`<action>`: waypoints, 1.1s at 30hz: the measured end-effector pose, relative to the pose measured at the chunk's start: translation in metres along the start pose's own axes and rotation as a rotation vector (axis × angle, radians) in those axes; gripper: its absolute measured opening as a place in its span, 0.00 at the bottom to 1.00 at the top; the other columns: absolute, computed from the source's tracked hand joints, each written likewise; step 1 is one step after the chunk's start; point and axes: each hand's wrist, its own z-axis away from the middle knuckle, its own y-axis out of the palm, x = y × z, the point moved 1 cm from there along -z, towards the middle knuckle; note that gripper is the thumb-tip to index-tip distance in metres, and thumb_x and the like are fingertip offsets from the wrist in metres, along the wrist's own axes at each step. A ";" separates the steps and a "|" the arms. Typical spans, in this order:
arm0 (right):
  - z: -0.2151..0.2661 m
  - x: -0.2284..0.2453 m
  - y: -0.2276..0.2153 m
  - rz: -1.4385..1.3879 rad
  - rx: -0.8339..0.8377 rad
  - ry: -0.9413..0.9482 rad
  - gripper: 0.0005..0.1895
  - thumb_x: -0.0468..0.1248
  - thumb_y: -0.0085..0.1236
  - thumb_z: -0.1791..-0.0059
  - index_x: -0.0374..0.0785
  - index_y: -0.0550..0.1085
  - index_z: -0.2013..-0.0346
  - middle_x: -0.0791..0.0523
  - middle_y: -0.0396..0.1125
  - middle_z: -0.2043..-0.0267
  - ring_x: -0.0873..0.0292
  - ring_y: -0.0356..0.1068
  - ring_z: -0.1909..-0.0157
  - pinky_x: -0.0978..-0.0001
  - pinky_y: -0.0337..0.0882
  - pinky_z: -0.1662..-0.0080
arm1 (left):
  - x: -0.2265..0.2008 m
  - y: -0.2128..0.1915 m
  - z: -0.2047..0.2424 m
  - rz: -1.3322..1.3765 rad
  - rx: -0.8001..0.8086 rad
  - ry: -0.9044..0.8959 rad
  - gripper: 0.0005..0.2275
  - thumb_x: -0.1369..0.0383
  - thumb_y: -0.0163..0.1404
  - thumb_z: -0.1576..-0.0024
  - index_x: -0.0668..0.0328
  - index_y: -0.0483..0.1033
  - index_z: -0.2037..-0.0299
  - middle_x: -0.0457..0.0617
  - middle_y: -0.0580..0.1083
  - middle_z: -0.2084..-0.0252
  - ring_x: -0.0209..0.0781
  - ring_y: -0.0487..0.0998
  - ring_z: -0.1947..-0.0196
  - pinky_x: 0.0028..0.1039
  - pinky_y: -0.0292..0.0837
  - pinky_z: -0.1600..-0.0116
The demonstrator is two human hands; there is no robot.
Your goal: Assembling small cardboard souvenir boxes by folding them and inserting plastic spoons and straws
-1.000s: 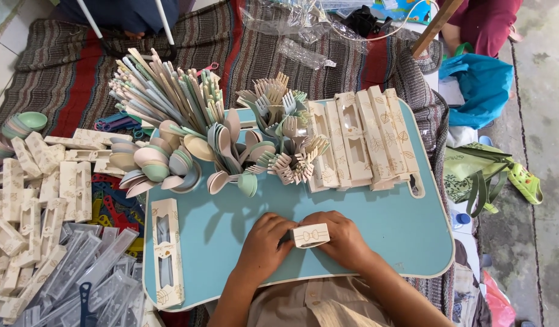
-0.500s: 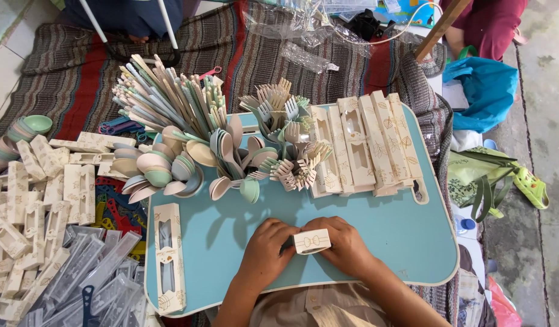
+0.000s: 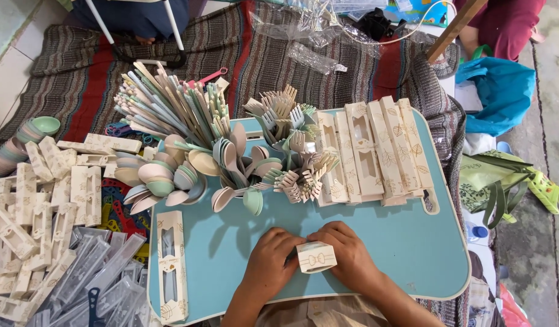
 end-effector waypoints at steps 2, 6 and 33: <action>0.000 -0.001 0.001 -0.016 0.003 0.006 0.17 0.34 0.63 0.62 0.42 0.78 0.58 0.60 0.76 0.62 0.57 0.71 0.56 0.64 0.72 0.54 | 0.001 0.002 0.000 -0.005 -0.005 0.006 0.16 0.73 0.61 0.55 0.54 0.78 0.55 0.42 0.79 0.57 0.44 0.74 0.51 0.34 0.70 0.46; -0.001 -0.003 0.001 -0.016 0.010 0.017 0.17 0.33 0.65 0.63 0.42 0.78 0.59 0.61 0.76 0.62 0.58 0.71 0.57 0.64 0.72 0.55 | 0.000 0.001 0.000 -0.022 -0.010 0.036 0.18 0.73 0.60 0.55 0.56 0.77 0.53 0.45 0.78 0.56 0.48 0.74 0.51 0.36 0.69 0.45; 0.002 -0.005 0.001 -0.060 0.028 -0.091 0.15 0.42 0.59 0.59 0.43 0.80 0.59 0.63 0.76 0.57 0.58 0.70 0.51 0.62 0.68 0.47 | -0.075 -0.040 -0.014 0.535 0.005 0.357 0.12 0.67 0.54 0.41 0.67 0.75 0.51 0.59 0.79 0.46 0.56 0.83 0.47 0.39 0.79 0.43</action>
